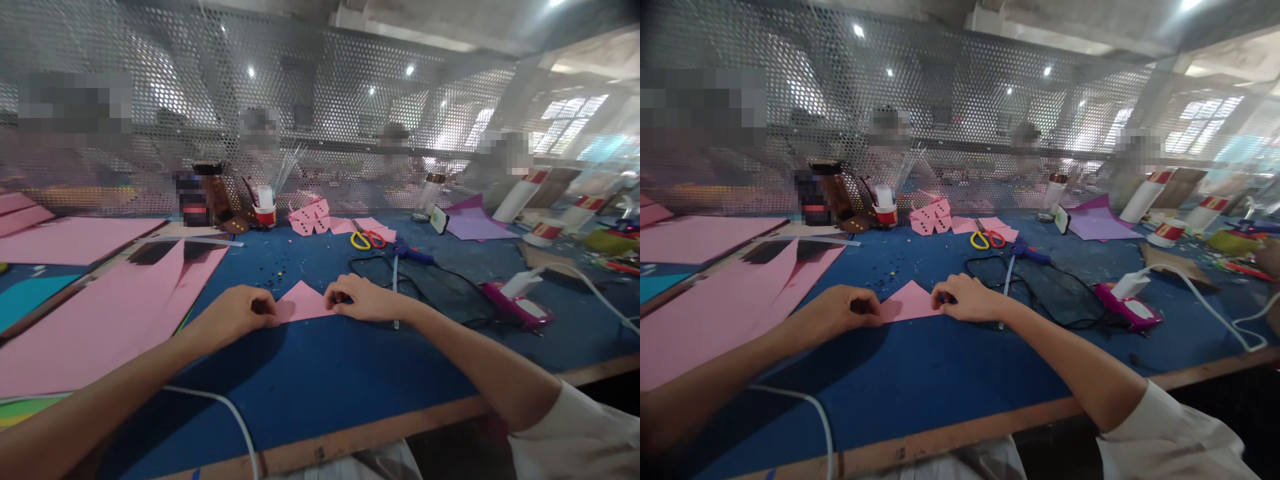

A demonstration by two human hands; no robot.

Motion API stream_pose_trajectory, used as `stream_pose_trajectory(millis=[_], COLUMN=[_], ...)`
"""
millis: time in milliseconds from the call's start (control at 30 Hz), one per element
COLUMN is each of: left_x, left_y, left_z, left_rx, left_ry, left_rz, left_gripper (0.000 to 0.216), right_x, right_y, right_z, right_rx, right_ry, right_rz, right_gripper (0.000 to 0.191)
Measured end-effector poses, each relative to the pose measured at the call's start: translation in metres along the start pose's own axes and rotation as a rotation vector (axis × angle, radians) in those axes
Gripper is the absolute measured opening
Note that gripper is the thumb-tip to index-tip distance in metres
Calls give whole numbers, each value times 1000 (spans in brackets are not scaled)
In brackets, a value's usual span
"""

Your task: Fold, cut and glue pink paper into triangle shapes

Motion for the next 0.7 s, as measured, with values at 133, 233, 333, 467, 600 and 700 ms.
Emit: stream_pose_trajectory(millis=[133, 233, 333, 467, 600, 700], left_x=[0, 1, 2, -2, -7, -9], left_y=[7, 12, 17, 23, 26, 29], left_z=[6, 9, 11, 14, 18, 21], left_rx=[-22, 11, 47, 59, 76, 102], left_ry=[73, 106, 122, 137, 175, 191], left_rz=[31, 54, 75, 84, 84, 86], left_gripper=[22, 23, 23, 22, 20, 19], right_x=[0, -2, -4, -4, -5, -6], right_y=[-5, -9, -11, -10, -7, -7], right_z=[2, 4, 6, 8, 11, 13], right_rx=[22, 38, 43, 50, 60, 56], right_ry=[61, 93, 106, 112, 131, 151], right_rz=[16, 32, 36, 67, 102, 120], right_gripper=[25, 26, 25, 26, 27, 28])
Point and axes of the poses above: each hand's wrist, its own x-axis towards the middle knuckle, its own z-axis out of the back of the hand, y = z × x, the point moved 5 cm from there along x, towards the middle knuckle, and after that the axes turned 15 degrees about y, right-handed, at the moved point
